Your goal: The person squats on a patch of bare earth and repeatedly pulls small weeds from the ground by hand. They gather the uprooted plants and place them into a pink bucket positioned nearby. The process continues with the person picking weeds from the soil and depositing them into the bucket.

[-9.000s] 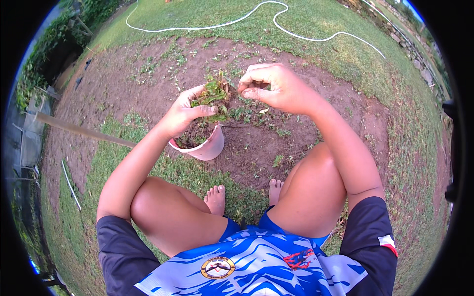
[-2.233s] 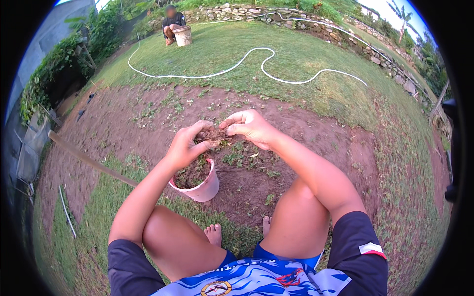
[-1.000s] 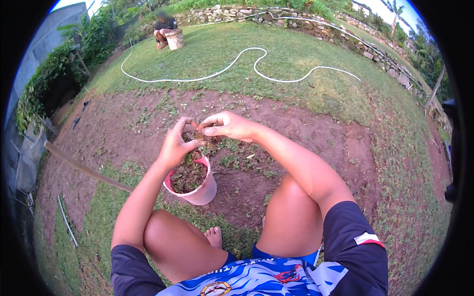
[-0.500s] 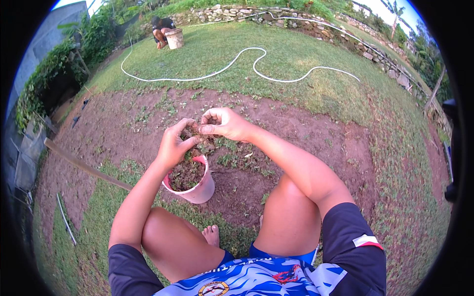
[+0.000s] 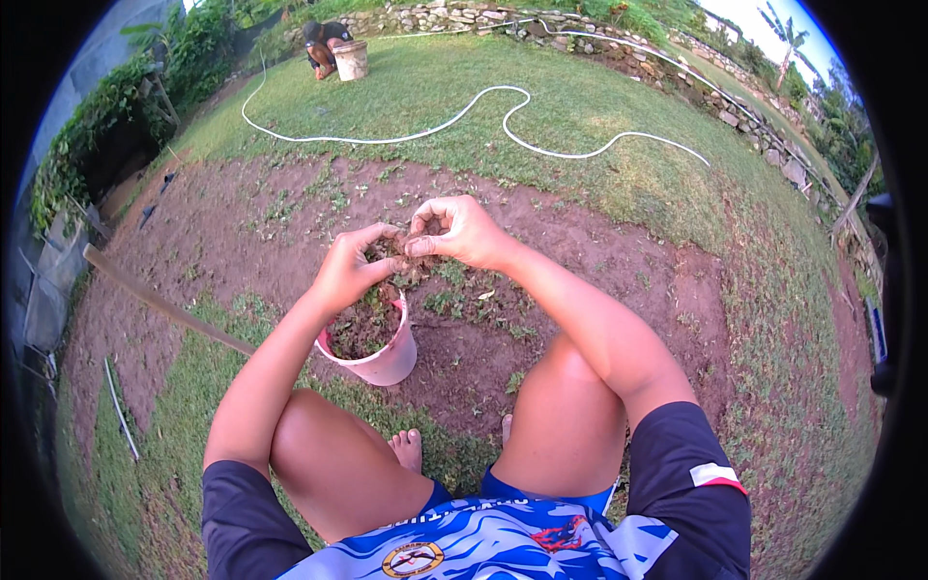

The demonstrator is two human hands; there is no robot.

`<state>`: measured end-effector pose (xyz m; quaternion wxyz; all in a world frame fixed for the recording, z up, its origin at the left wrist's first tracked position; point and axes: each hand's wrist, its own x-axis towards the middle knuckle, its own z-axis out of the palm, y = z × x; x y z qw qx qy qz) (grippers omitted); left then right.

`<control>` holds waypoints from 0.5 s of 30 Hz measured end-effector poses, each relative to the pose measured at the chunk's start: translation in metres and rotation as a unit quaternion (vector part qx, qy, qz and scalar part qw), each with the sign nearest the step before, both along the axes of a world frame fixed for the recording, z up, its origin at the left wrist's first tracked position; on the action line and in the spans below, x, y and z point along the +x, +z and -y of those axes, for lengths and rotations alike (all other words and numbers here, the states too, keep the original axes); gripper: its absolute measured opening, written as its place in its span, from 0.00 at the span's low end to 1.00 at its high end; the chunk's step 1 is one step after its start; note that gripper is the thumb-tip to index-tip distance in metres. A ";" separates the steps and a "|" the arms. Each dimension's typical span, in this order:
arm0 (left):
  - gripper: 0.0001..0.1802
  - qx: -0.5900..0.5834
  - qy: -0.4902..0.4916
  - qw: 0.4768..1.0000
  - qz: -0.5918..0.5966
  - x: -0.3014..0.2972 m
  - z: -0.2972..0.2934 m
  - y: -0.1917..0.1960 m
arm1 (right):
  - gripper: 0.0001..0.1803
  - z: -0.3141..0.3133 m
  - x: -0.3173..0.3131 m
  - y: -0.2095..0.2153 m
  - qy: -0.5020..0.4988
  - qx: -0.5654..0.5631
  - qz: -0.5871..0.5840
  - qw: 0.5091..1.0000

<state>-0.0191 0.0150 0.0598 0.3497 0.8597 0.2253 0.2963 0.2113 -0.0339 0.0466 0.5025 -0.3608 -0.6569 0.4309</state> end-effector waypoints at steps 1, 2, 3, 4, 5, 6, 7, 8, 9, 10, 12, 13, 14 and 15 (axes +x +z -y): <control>0.18 0.010 0.003 1.000 -0.001 0.000 0.000 0.000 | 0.15 0.000 0.000 -0.001 0.002 -0.003 -0.007 1.000; 0.17 0.021 0.002 1.000 0.000 0.000 -0.001 0.000 | 0.14 -0.001 0.000 -0.002 -0.001 -0.011 -0.010 1.000; 0.17 0.032 0.007 0.999 -0.002 0.000 -0.001 -0.001 | 0.14 -0.002 0.000 -0.003 -0.006 -0.016 -0.014 1.000; 0.16 0.021 -0.001 1.000 -0.004 0.000 -0.002 -0.001 | 0.13 -0.003 0.000 -0.004 -0.011 -0.021 -0.016 1.000; 0.16 0.011 -0.003 1.000 -0.010 -0.001 -0.002 -0.002 | 0.13 -0.005 0.000 -0.006 -0.017 -0.021 -0.019 0.999; 0.16 0.002 -0.005 1.000 -0.016 -0.002 -0.003 -0.003 | 0.12 -0.007 0.000 -0.007 -0.015 -0.024 -0.019 0.999; 0.16 0.016 0.011 0.999 -0.029 -0.004 -0.005 -0.003 | 0.13 -0.010 0.000 -0.008 -0.034 -0.020 0.005 0.999; 0.16 0.030 0.026 0.998 -0.043 -0.006 -0.007 -0.003 | 0.14 -0.013 0.001 -0.009 -0.045 -0.019 0.031 0.998; 0.16 0.044 0.044 0.996 -0.062 -0.007 -0.010 -0.003 | 0.15 -0.016 0.002 -0.010 -0.073 -0.027 0.063 0.995; 0.16 0.003 0.035 0.998 -0.050 -0.009 -0.013 -0.004 | 0.16 -0.018 0.002 -0.012 -0.042 -0.037 0.028 0.998; 0.16 -0.084 0.025 0.996 -0.035 -0.013 -0.017 -0.007 | 0.18 -0.019 0.000 -0.017 -0.004 -0.089 -0.027 0.996; 0.15 -0.027 0.005 0.999 -0.027 -0.014 -0.019 -0.008 | 0.23 -0.020 0.001 -0.018 0.039 -0.110 -0.024 0.993; 0.15 -0.004 -0.006 1.000 -0.020 -0.015 -0.019 -0.010 | 0.24 -0.019 0.001 -0.019 0.063 -0.121 -0.025 0.990; 0.14 0.021 -0.017 1.000 -0.015 -0.015 -0.019 -0.011 | 0.25 -0.018 0.002 -0.019 0.085 -0.141 -0.021 0.986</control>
